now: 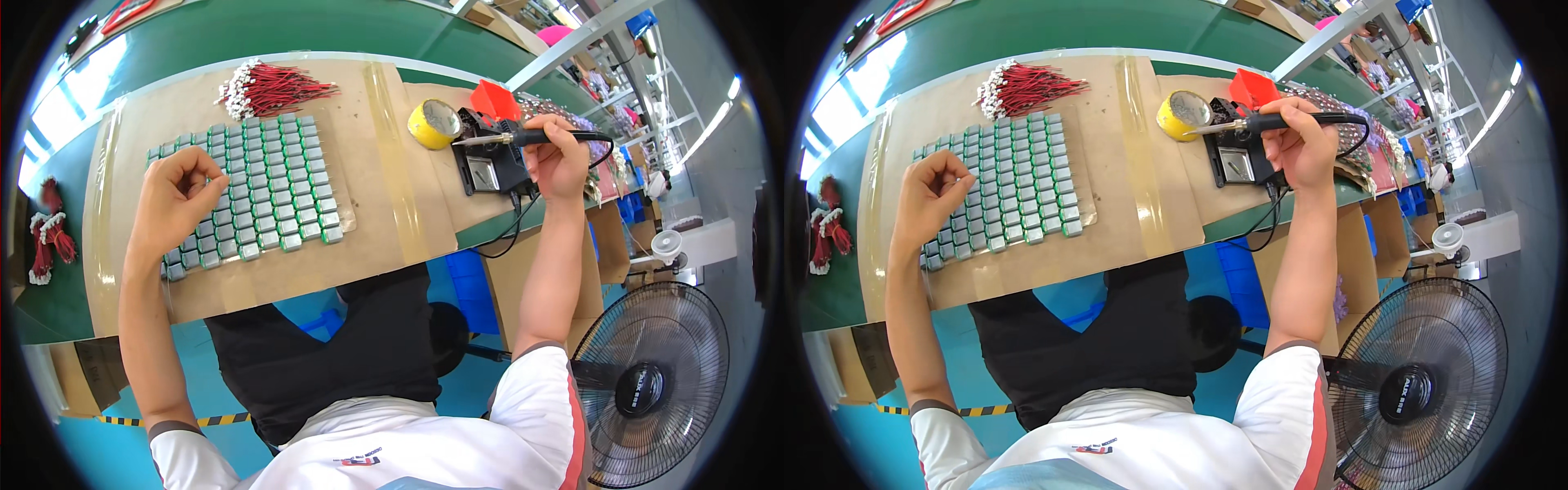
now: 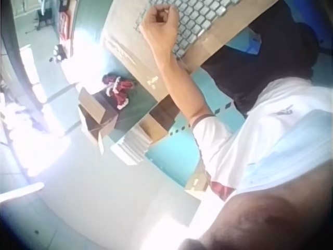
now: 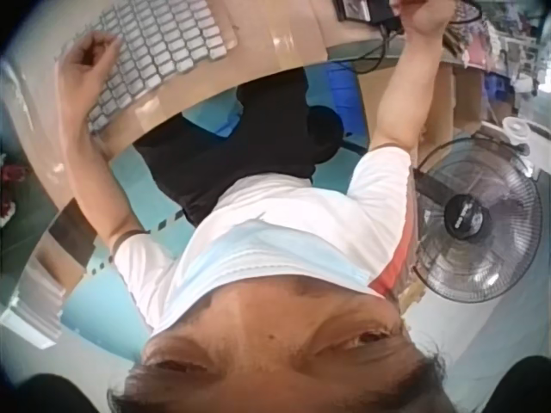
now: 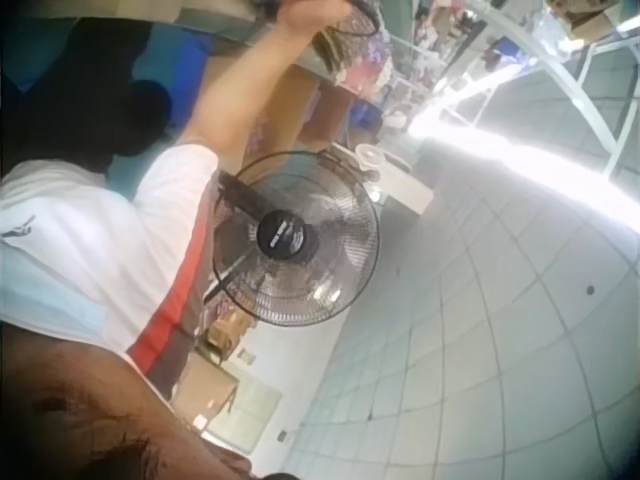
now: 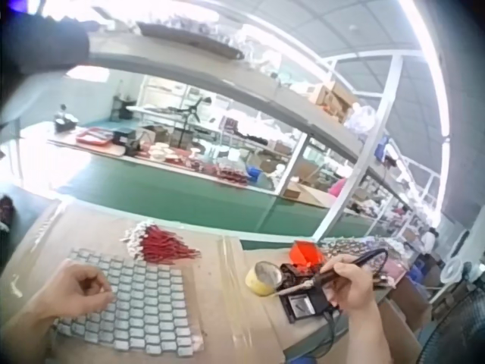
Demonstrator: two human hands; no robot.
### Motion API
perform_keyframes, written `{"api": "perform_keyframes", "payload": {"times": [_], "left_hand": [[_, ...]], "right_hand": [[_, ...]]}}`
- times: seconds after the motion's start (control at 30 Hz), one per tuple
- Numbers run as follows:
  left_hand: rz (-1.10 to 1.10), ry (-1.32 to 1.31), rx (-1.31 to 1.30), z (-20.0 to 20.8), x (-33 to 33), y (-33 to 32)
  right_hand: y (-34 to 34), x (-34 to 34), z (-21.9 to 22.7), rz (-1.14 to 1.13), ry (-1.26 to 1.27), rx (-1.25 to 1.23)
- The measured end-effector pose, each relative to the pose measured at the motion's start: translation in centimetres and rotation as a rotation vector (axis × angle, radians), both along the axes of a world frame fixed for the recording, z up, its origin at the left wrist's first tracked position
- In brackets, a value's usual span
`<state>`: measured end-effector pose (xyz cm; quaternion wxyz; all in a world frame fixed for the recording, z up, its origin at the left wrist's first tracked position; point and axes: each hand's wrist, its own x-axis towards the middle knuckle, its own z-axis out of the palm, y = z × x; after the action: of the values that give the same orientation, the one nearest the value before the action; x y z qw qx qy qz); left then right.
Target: Soldering wires to a grid of small electronic components on a workbench.
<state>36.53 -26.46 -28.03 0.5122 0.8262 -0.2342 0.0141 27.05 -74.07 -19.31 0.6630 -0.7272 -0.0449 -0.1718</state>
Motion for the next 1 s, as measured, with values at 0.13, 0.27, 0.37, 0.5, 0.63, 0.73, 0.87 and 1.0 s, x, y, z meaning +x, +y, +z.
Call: {"api": "perform_keyframes", "payload": {"times": [0.13, 0.27, 0.37, 0.5, 0.63, 0.73, 0.87, 1.0], "left_hand": [[0.016, 0.022, -0.007, -0.4, 0.1, 0.5], [-0.054, -0.012, 0.046, 0.6, 0.1, 0.3], [-0.116, 0.035, 0.084, 0.4, 0.2, 0.8], [-0.216, 0.065, 0.112, 0.3, 0.1, 1.0], [-0.226, 0.069, 0.159, 0.1, 0.1, 1.0], [-0.227, 0.069, 0.188, -0.2, 0.3, 1.2], [-0.219, 0.059, 0.182, -0.3, 0.4, 0.8], [-0.189, 0.085, 0.185, -0.2, 0.3, 0.7]], "right_hand": [[3.3, 0.0, -2.1, 0.06, 0.018, 0.052], [7.0, -0.4, -5.5, 0.128, -0.01, 0.112], [11.4, -0.4, -8.1, 0.255, -0.098, 0.057], [15.0, 0.4, -10.9, 0.352, -0.244, -0.145], [17.0, 0.6, -11.5, 0.348, -0.228, -0.159], [17.3, 0.8, -12.1, 0.362, -0.198, -0.145], [17.1, 0.4, -12.5, 0.368, -0.142, -0.203], [17.6, 0.5, -12.6, 0.369, -0.088, -0.1]]}}
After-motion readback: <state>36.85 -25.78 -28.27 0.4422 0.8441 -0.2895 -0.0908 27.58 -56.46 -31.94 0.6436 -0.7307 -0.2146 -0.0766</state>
